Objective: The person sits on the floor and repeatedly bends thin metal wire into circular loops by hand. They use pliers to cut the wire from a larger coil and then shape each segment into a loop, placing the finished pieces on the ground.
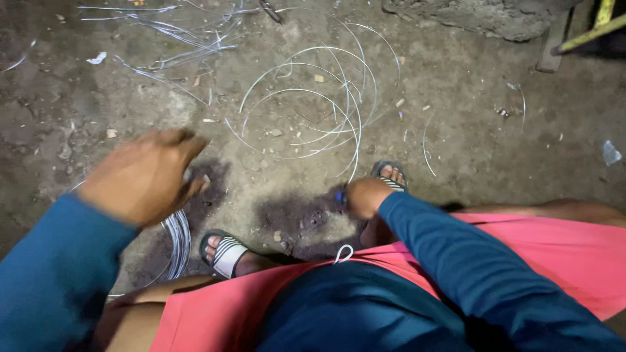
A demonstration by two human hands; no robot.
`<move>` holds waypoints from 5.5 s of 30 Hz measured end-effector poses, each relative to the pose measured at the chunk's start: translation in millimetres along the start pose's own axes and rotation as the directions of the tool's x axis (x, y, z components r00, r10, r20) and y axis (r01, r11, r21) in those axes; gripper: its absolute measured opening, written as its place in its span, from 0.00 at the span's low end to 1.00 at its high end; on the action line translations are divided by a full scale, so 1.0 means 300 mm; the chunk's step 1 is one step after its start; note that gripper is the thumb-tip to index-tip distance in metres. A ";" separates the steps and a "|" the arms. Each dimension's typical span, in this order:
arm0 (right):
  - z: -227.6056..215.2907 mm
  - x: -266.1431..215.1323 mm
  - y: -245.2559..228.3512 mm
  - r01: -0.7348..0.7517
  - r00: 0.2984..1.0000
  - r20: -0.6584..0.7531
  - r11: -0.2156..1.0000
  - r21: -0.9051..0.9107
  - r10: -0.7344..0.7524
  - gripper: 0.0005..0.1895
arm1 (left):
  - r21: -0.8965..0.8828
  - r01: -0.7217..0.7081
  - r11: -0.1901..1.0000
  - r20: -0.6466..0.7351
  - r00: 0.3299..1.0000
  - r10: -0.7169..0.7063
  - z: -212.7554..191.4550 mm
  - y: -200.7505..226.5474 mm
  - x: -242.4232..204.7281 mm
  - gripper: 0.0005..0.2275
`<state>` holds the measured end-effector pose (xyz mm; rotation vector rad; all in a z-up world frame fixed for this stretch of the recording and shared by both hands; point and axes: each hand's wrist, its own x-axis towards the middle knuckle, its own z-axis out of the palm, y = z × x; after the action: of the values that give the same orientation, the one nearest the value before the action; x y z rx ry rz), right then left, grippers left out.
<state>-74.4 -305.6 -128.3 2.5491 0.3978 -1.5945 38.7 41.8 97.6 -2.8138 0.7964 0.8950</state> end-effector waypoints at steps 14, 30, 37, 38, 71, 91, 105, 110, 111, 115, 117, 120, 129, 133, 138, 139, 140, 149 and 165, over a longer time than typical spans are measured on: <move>0.100 0.111 0.082 -0.357 0.868 -0.334 0.929 0.097 0.369 0.31 | -0.213 -0.250 0.944 -0.231 0.952 0.200 0.052 0.196 -0.113 0.28; -0.016 0.030 -0.267 0.363 0.902 -0.361 0.867 0.340 -0.236 0.19 | -0.076 -0.326 0.942 -0.084 0.944 0.320 0.375 0.444 0.108 0.37; 0.138 0.081 -0.053 0.113 0.888 -0.449 0.898 0.425 0.101 0.19 | 0.004 -0.373 0.928 0.203 0.909 0.364 0.612 0.355 0.105 0.31; 0.171 0.104 -0.051 0.113 0.878 -0.471 0.918 0.380 0.087 0.19 | 0.003 -0.347 0.938 0.277 0.901 0.332 0.626 0.353 0.106 0.30; 0.425 0.284 0.493 -0.425 0.538 -0.040 0.312 0.850 0.842 0.18 | 0.032 -0.311 0.950 0.208 0.931 0.299 0.610 0.390 0.124 0.24; -0.454 -0.576 0.268 0.390 -0.081 -0.996 0.921 0.008 0.043 0.06 | -0.121 -0.488 0.864 -0.846 0.506 0.167 -0.028 0.560 0.100 0.25; -0.523 -0.480 0.116 0.990 0.139 -0.969 -0.045 0.133 0.205 0.36 | -0.357 -0.425 0.832 -0.880 0.451 -0.147 -0.109 0.547 0.100 0.03; -0.453 -0.364 -0.089 0.939 0.323 -0.905 -0.026 0.343 -0.277 0.34 | -0.575 -0.515 0.636 -0.816 0.422 -0.395 -0.059 0.426 0.135 0.04; -0.433 -0.356 -0.154 0.931 0.300 -0.887 -0.094 0.353 -0.351 0.32 | -0.584 -0.578 0.570 -0.812 0.417 -0.409 -0.050 0.387 0.139 0.03; -0.362 -0.367 -0.349 0.929 0.356 -0.848 0.054 0.365 -0.393 0.14 | -0.655 -0.644 0.395 -0.736 0.425 -0.527 -0.035 0.202 0.108 0.02; -0.339 -0.373 -0.394 0.858 0.502 -0.792 0.085 0.506 -0.349 0.12 | -0.758 -0.558 0.337 -0.619 0.453 -0.642 -0.034 0.123 0.088 0.03; -0.315 -0.356 -0.382 0.886 0.123 -0.961 0.464 -0.006 -0.247 0.09 | -0.770 -0.555 0.316 -0.593 0.437 -0.676 -0.051 0.016 0.079 0.02; -0.099 -0.325 -0.118 0.581 0.290 -0.924 0.813 -0.037 -0.249 0.15 | -0.747 -0.602 0.282 -0.614 0.462 -0.639 -0.066 -0.142 0.177 0.02; -0.041 -0.350 -0.073 0.291 0.396 -0.891 0.951 -0.105 -0.220 0.15 | -0.739 -0.613 0.279 -0.630 0.481 -0.610 -0.049 -0.220 0.162 0.02; -0.025 -0.435 -0.077 -0.015 0.415 -0.906 0.996 -0.093 -0.079 0.11 | -0.706 -0.656 0.267 -0.671 0.500 -0.547 -0.045 -0.240 0.196 0.03; -0.033 -0.463 -0.074 -0.007 0.397 -0.918 1.000 -0.016 -0.012 0.12 | -0.692 -0.671 0.267 -0.686 0.496 -0.532 -0.044 -0.235 0.200 0.03; -0.042 -0.496 -0.070 0.003 0.379 -0.924 0.998 0.061 0.056 0.12 | -0.682 -0.681 0.266 -0.697 0.495 -0.519 -0.045 -0.226 0.203 0.03; -0.212 -0.728 -0.119 0.590 0.046 -0.974 0.781 0.205 0.221 0.12 | -0.483 -0.870 0.098 -0.862 0.454 -0.224 0.021 0.140 0.287 0.03; -0.409 -0.528 -0.050 0.820 0.363 -0.905 0.385 0.423 0.221 0.07 | -0.802 -0.579 -0.145 -0.506 0.789 -0.348 0.056 0.483 0.240 0.13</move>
<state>-37.9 -289.0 68.6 4.3636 0.2194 0.0588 7.1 -111.9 54.5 -4.8642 0.2775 0.6529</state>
